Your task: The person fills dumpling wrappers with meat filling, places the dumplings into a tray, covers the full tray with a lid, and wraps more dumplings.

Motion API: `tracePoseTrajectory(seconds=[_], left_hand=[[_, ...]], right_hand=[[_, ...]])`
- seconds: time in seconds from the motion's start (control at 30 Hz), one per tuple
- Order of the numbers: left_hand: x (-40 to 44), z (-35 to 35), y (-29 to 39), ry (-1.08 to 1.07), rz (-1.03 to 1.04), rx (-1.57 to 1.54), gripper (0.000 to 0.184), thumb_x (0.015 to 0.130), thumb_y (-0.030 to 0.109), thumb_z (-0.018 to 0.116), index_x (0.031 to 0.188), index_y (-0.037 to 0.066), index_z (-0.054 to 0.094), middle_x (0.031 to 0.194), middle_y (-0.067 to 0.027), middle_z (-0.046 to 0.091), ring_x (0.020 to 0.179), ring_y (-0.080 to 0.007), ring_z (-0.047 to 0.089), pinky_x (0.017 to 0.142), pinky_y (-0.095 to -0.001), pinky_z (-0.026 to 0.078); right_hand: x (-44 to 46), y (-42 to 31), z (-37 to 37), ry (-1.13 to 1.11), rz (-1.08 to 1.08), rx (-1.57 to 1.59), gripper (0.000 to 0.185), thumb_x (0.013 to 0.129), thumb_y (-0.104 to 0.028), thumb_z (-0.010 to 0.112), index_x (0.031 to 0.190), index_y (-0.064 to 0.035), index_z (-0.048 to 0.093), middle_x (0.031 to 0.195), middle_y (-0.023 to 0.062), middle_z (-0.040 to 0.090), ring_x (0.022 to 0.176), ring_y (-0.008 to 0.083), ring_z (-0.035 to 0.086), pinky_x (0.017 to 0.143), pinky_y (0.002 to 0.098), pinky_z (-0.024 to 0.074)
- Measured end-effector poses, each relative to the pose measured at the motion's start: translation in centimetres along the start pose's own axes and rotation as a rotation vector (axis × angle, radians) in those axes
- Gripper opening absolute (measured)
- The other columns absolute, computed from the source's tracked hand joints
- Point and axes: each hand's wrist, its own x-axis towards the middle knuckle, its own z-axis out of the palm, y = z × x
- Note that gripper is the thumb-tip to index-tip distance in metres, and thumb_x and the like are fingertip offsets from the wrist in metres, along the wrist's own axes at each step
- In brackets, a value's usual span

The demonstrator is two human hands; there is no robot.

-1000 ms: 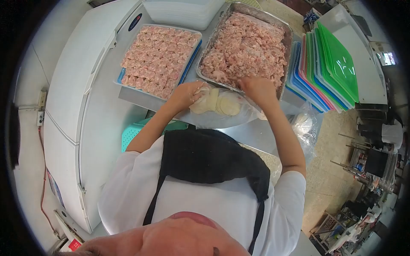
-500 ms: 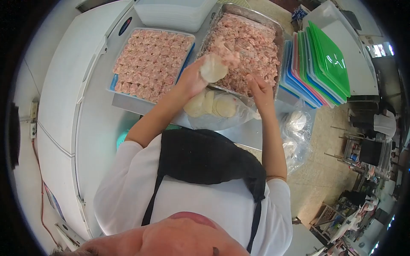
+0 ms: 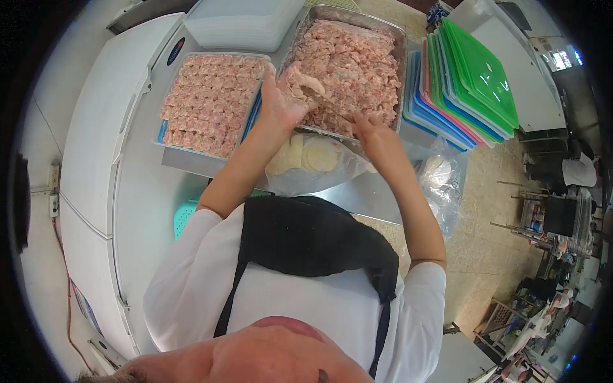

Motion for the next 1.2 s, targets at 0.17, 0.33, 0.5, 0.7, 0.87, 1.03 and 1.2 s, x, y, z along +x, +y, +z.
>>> tracePoseTrajectory(seconds=[0.17,0.33,0.5,0.7,0.87,1.03,1.2], left_hand=[[0.4,0.2,-0.9,-0.079,0.041,0.058,0.068,0.09,0.06,0.044,0.124,0.002,0.048,0.124,-0.0171,0.054,0.116,-0.0352,0.049,0.101,-0.0515,0.036],[0.7,0.0,-1.2,-0.091,0.026,-0.038,0.057,0.088,0.046,0.055,0.126,0.004,0.047,0.119,-0.0168,0.056,0.11,-0.0318,0.054,0.103,-0.0499,0.037],[-2.1,0.2,-1.3,-0.447,0.369,0.888,0.065,0.079,0.019,0.071,0.135,0.008,0.041,0.125,-0.0149,0.055,0.114,-0.0261,0.054,0.103,-0.0422,0.038],[-3.8,2.4,-0.1,-0.626,0.742,1.701,0.058,0.073,0.015,0.073,0.127,0.01,0.054,0.124,-0.0134,0.059,0.108,-0.0274,0.06,0.094,-0.0352,0.046],[-3.4,1.3,0.3,-0.67,0.53,1.861,0.042,0.07,0.016,0.078,0.107,0.003,0.064,0.113,-0.0106,0.063,0.103,-0.0235,0.059,0.095,-0.0346,0.044],[3.0,-5.2,0.3,-0.431,0.599,1.936,0.051,0.067,0.03,0.079,0.108,0.003,0.066,0.107,-0.0154,0.066,0.104,-0.0267,0.062,0.091,-0.0341,0.047],[2.6,-5.1,-0.6,-0.213,0.344,1.831,0.063,0.069,0.033,0.078,0.119,0.001,0.058,0.117,-0.0186,0.061,0.109,-0.0281,0.058,0.094,-0.0352,0.044]], right_hand=[[-0.2,-1.4,-3.8,-0.021,-0.025,-0.007,0.022,0.09,-0.017,0.055,0.11,-0.0071,0.06,0.087,0.0158,0.06,0.083,0.0341,0.061,0.065,0.0431,0.0486],[0.5,3.5,-1.2,0.052,-0.175,0.204,0.025,0.094,-0.02,0.052,0.111,-0.0052,0.062,0.071,0.01,0.054,0.075,0.0261,0.06,0.063,0.0371,0.046],[-0.2,5.3,-3.4,-0.17,0.094,0.761,0.031,0.099,-0.025,0.047,0.113,-0.0021,0.063,0.069,-0.0023,0.047,0.066,0.0087,0.046,0.058,0.0237,0.0378],[-1.2,5.9,-5.0,-0.259,-0.039,0.766,0.032,0.098,-0.025,0.051,0.116,-0.0015,0.062,0.07,-0.0032,0.048,0.062,0.0053,0.042,0.055,0.0207,0.0353],[-0.3,6.7,-1.7,-0.41,-0.029,0.756,0.032,0.095,-0.024,0.055,0.117,-0.0006,0.06,0.098,0.013,0.066,0.08,0.0191,0.061,0.074,0.032,0.0479],[0.9,10.2,0.3,-0.059,-0.231,0.262,0.028,0.091,-0.022,0.059,0.113,-0.0061,0.063,0.089,0.0129,0.063,0.077,0.0297,0.063,0.069,0.0399,0.0501],[-0.5,6.8,1.9,0.088,-0.226,0.115,0.026,0.091,-0.024,0.054,0.112,-0.0112,0.061,0.09,0.0135,0.062,0.081,0.0347,0.062,0.066,0.0458,0.0497]])
